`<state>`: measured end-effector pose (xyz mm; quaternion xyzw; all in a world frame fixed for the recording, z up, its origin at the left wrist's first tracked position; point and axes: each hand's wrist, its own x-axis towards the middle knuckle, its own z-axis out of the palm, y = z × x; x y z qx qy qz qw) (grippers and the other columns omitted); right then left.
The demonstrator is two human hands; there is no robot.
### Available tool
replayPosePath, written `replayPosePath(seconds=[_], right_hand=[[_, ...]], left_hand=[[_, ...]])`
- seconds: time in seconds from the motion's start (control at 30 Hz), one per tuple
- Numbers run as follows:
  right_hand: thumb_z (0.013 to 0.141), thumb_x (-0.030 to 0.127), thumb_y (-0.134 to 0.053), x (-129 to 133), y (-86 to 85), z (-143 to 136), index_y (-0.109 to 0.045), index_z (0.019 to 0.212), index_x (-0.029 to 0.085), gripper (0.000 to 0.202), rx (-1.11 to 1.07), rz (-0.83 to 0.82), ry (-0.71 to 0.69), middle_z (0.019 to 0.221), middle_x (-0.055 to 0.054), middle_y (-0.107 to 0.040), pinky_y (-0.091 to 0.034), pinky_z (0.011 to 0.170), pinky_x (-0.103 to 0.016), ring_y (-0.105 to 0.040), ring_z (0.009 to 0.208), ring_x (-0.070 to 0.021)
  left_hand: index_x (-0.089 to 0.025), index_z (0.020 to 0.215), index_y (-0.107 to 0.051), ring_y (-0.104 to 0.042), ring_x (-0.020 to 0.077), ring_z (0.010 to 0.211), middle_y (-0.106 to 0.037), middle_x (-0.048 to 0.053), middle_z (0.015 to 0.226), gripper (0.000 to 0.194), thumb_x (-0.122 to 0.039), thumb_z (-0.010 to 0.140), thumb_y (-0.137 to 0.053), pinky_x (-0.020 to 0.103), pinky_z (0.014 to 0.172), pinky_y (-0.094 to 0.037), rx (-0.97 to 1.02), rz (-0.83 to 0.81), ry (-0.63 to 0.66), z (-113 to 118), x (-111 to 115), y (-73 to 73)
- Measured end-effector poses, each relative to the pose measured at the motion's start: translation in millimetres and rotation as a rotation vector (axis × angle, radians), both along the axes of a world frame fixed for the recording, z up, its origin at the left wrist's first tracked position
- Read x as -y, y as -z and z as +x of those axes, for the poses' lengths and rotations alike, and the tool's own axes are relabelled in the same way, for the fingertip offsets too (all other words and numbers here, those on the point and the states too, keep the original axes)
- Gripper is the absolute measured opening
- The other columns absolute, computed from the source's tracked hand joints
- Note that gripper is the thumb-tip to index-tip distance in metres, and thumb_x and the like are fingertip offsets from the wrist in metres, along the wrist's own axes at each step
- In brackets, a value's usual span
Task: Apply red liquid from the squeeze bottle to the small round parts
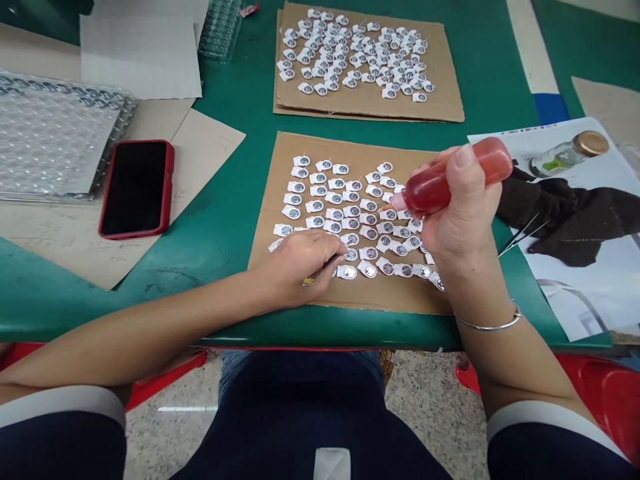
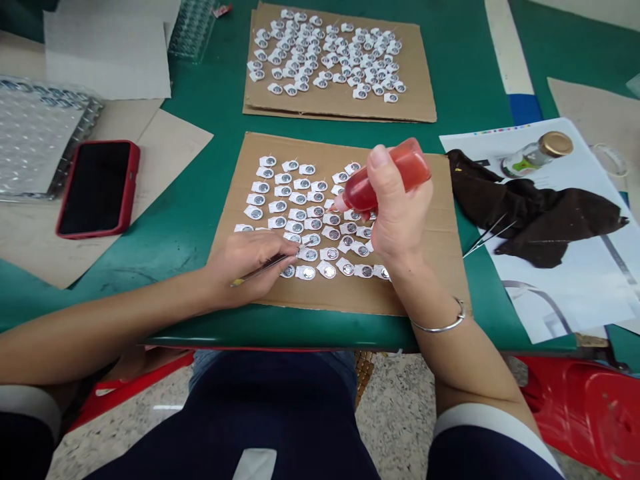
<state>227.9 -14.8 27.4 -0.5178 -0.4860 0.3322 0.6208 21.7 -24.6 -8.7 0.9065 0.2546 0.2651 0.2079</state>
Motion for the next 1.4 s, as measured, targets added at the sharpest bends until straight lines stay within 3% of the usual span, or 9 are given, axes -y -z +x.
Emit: replayPosePath(seconds=[0.27,0.47,0.63,1.07,1.4], right_hand=[[0.074,0.049,-0.057,2.1,10.0,-11.7,-0.048,0.077,0.023,0.028,-0.03,-0.072,-0.051,0.058,0.002,-0.051,-0.033,0.033,-0.021,-0.058,0.048,-0.0121],[0.068,0.047,-0.064,8.4,20.9,-22.8,-0.052,0.074,0.021,0.029,0.181,-0.107,-0.118,0.055,0.003,-0.054,-0.045,0.044,-0.026,-0.056,0.046,-0.0106],[0.066,0.044,-0.066,9.7,26.9,-23.1,-0.053,0.071,0.022,0.027,0.369,-0.074,-0.066,0.055,0.003,-0.055,-0.047,0.051,-0.031,-0.057,0.052,-0.0118],[0.065,0.046,-0.067,9.3,28.5,-21.5,-0.053,0.07,0.022,0.028,0.49,-0.027,-0.014,0.061,0.001,-0.056,-0.046,0.057,-0.034,-0.054,0.055,-0.0125],[0.067,0.045,-0.065,8.7,30.7,-20.8,-0.052,0.073,0.021,0.028,0.42,-0.075,-0.056,0.064,0.001,-0.055,-0.046,0.055,-0.032,-0.057,0.057,-0.0132]], left_hand=[[-0.012,0.081,-0.054,-0.053,0.0152,0.067,-0.058,0.005,0.07,0.011,-0.011,0.077,-0.044,0.027,0.063,-0.046,-0.249,0.117,0.128,3.3,2.9,-12.4],[-0.01,0.073,-0.055,-0.056,0.0195,0.066,-0.061,0.009,0.071,0.017,-0.003,0.077,-0.039,0.03,0.058,-0.047,-0.306,0.399,0.095,13.3,17.7,-13.9],[-0.01,0.071,-0.055,-0.057,0.02,0.064,-0.063,0.01,0.065,0.018,-0.004,0.079,-0.041,0.03,0.054,-0.046,-0.331,0.552,0.084,16.6,25.5,-12.3],[-0.01,0.07,-0.053,-0.056,0.0198,0.061,-0.061,0.011,0.062,0.017,-0.003,0.08,-0.04,0.029,0.049,-0.043,-0.331,0.576,0.094,17.4,27.9,-10.9],[-0.009,0.072,-0.055,-0.056,0.0195,0.062,-0.062,0.011,0.065,0.017,-0.004,0.08,-0.041,0.029,0.051,-0.044,-0.335,0.575,0.096,17.1,26.6,-11.8]])
